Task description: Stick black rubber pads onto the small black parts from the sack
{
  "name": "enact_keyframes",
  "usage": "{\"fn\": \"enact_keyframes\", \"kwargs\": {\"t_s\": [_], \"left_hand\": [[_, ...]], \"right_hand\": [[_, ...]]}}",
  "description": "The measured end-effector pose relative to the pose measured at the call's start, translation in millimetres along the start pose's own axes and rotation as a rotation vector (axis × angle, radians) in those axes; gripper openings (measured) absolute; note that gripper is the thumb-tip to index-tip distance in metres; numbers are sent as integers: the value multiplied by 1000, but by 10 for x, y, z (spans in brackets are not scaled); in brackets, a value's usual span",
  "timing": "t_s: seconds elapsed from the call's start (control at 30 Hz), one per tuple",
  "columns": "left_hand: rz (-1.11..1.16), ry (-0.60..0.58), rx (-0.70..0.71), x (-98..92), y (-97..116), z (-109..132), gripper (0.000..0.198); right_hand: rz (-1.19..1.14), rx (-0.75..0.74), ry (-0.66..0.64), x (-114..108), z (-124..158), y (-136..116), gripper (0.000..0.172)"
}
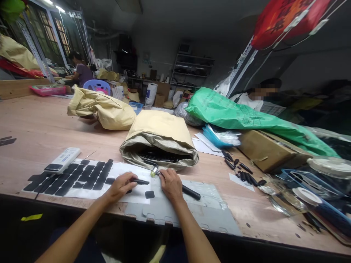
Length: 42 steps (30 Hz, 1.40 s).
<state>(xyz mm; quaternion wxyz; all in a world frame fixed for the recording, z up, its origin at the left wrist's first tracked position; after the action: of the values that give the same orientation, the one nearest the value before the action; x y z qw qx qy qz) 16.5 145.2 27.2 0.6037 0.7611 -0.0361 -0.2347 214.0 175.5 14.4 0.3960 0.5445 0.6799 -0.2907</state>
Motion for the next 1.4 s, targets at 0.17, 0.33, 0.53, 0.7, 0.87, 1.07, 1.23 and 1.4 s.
{"fn": "enact_keyframes", "kwargs": {"t_s": [0.17, 0.33, 0.53, 0.7, 0.87, 1.07, 1.23, 1.4], "left_hand": [[314, -407, -231, 710, 183, 739, 22], [-17, -395, -529, 1080, -721, 1247, 27], [-291, -390, -711, 1131, -1224, 1322, 49], [-67, -795, -420, 1304, -182, 968, 50], [204, -532, -235, 808, 281, -219, 34], [-517, 69, -114, 59, -73, -1279, 23], [-658, -4, -181, 120, -241, -1382, 20], [-704, -35, -110, 209, -183, -1300, 15]], "right_hand": [[10, 10, -22, 8, -5, 4, 17], [15, 11, -17, 1, -8, -6, 17], [12, 12, -18, 7, 1, -4, 17], [21, 12, -8, -4, 2, -7, 18], [19, 14, -13, 2, -2, -2, 18], [11, 20, -22, 8, -12, 7, 17], [11, 28, -45, 7, -20, 9, 17], [11, 33, -43, -3, -24, 9, 18]]}}
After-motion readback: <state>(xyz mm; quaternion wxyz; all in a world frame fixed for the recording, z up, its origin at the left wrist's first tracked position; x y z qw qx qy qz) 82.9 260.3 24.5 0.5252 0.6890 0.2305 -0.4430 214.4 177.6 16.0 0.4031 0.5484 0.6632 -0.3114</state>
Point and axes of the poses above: each hand's wrist, its own z-axis away from the middle knuckle, its own x-axis out of the palm, y = z × x, the point moved 10 cm from there along -z, towards the middle knuckle, and after that the axes turned 15 degrees about z, right-handed, at the moved point
